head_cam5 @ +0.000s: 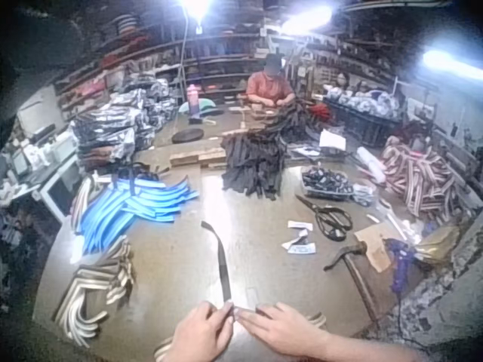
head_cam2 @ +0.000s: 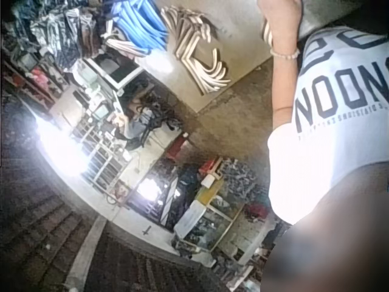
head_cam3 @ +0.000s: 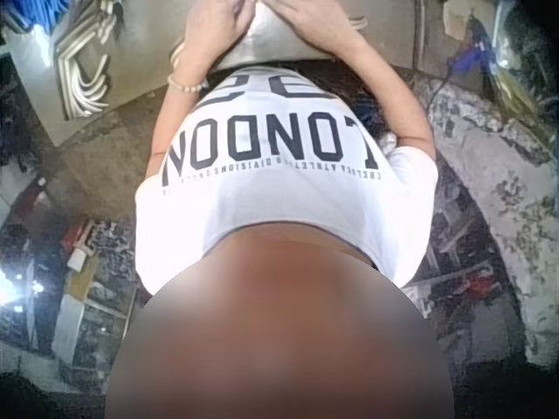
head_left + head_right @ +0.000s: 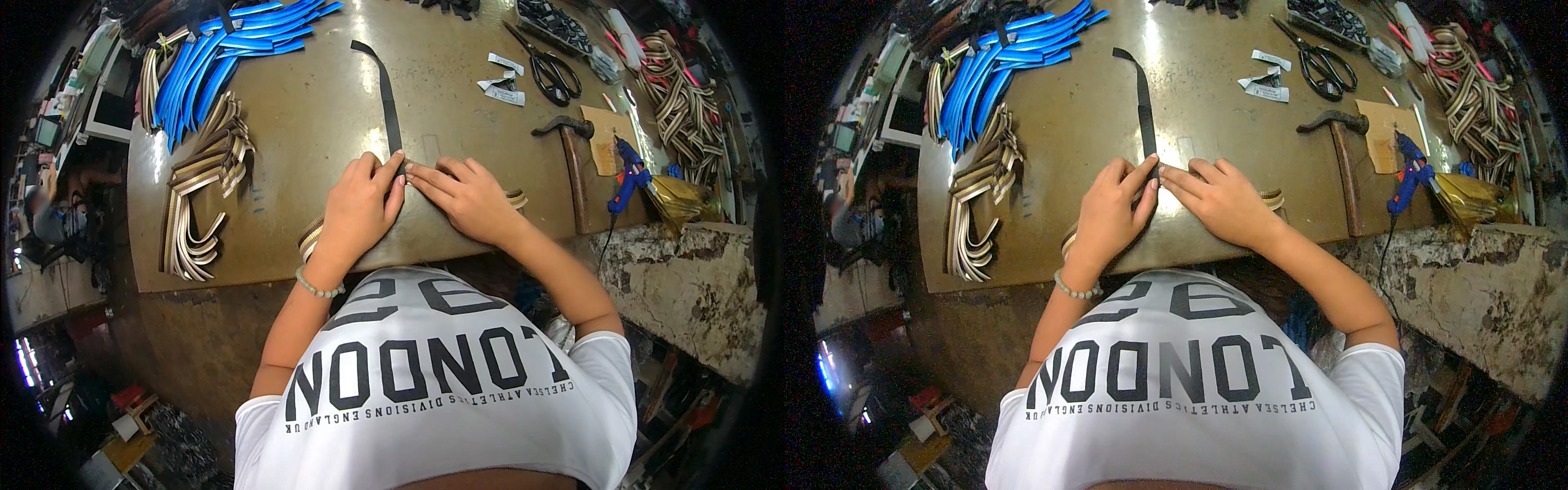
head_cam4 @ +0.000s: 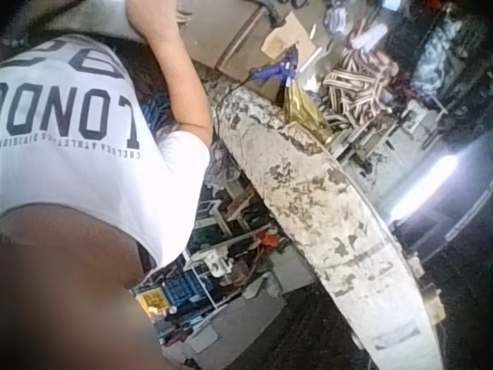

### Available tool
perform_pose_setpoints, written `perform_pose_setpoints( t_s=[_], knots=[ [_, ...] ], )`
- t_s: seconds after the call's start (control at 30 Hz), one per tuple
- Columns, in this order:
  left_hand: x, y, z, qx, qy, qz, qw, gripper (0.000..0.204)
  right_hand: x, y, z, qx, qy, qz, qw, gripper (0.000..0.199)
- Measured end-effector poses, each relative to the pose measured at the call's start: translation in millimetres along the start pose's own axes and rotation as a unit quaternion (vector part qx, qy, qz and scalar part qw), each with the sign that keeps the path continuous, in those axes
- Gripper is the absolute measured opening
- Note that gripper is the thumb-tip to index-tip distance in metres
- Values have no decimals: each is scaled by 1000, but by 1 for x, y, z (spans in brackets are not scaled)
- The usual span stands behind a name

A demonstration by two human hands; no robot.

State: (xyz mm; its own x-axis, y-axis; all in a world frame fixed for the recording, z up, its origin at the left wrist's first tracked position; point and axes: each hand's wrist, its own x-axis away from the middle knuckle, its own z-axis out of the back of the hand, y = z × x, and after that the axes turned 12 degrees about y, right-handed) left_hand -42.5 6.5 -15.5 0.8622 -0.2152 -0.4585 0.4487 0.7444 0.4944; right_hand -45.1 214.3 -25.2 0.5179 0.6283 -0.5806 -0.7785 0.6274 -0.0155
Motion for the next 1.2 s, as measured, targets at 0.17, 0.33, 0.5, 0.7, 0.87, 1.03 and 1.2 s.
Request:
perform_pose_setpoints(
  t_s=[0.17,0.33,0.5,0.7,0.87,1.03,1.2],
  knots=[
    [0,-2,0,0,-11,-1,1000,33,3,0,3,8,-25,4,1000,33],
    [1,-2,-1,-4,-6,-1,1000,33,1,-2,3,10,-8,3,1000,32],
    [1,-2,-1,-3,-6,4,1000,34,7,-2,-2,15,-10,3,1000,32],
    [1,-2,-2,8,-2,18,1000,33,2,-8,0,5,-10,-7,1000,33],
    [0,2,-1,-7,1,23,1000,32,8,9,16,-83,-1,-127,988,44],
    [-1,8,-1,-60,2,43,997,33,76,63,46,405,127,-390,817,39],
    [-2,4,6,23,-1,73,997,31,59,44,82,127,48,-591,795,45]
  ],
)
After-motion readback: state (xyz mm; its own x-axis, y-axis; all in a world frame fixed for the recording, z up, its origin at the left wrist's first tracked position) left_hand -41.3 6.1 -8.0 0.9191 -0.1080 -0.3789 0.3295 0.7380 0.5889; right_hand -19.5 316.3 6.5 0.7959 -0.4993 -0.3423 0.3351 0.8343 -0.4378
